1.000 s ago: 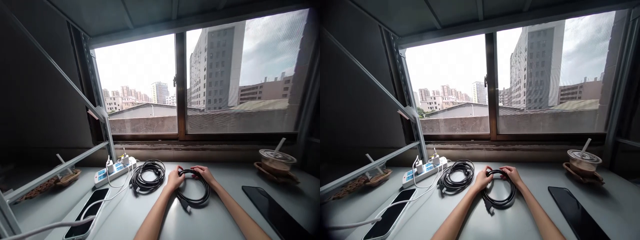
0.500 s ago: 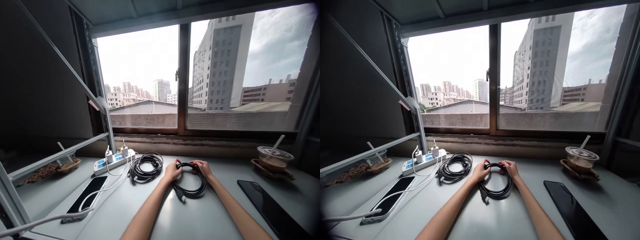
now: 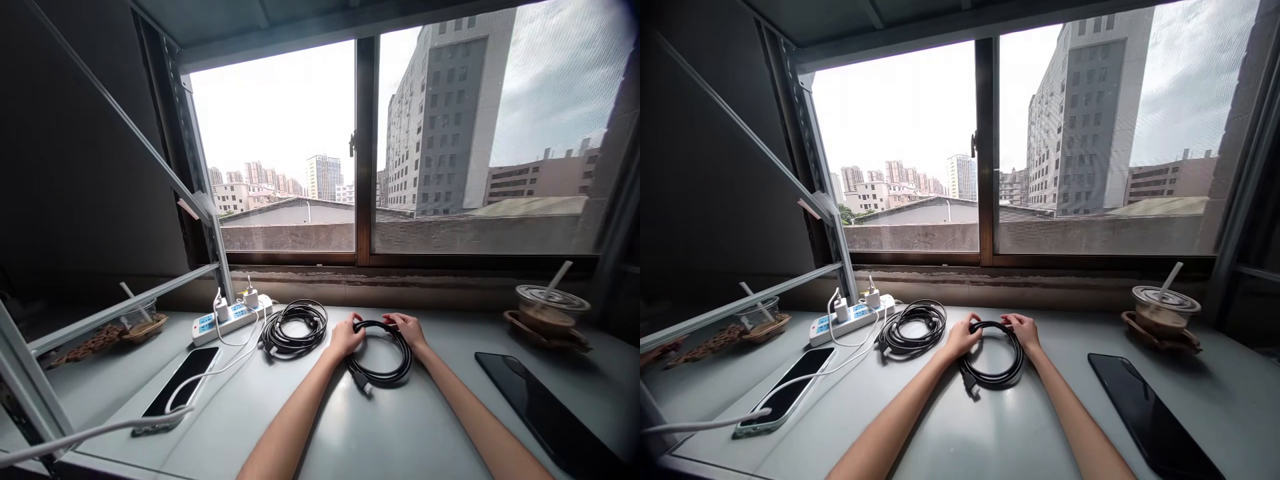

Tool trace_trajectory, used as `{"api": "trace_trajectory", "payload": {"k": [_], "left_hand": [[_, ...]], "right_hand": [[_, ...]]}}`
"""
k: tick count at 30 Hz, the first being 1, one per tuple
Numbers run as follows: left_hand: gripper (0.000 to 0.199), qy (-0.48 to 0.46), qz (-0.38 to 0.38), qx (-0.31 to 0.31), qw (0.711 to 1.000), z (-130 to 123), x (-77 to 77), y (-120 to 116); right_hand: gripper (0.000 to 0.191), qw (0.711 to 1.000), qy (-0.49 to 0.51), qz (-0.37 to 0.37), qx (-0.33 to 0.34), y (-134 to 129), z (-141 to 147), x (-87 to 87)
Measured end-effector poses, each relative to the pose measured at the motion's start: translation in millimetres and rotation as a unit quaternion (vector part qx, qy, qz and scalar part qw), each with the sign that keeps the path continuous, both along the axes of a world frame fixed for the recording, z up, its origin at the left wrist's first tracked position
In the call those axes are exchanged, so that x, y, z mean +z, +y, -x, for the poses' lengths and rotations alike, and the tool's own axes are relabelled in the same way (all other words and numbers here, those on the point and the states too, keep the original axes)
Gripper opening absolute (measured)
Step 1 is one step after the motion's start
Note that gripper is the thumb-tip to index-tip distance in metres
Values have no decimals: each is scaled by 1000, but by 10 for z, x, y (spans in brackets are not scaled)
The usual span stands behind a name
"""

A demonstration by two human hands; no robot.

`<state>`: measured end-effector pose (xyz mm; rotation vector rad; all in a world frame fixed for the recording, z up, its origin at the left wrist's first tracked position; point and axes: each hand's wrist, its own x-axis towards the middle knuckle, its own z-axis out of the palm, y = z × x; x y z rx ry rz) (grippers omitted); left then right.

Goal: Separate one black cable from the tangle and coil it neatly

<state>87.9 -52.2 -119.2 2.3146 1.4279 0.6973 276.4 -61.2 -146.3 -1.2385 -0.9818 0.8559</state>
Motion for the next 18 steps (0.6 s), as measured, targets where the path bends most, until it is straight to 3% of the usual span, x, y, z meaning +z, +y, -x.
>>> {"api": "trace_trajectory", "payload": {"k": [6, 18], "left_hand": [[28, -3, 0, 3, 1000, -4, 6, -6], [27, -11, -4, 3, 1000, -9, -7, 8]], "right_hand": [[18, 999, -23, 16, 20, 10, 2, -4], [18, 998, -55, 31, 31, 11, -3, 2]]}}
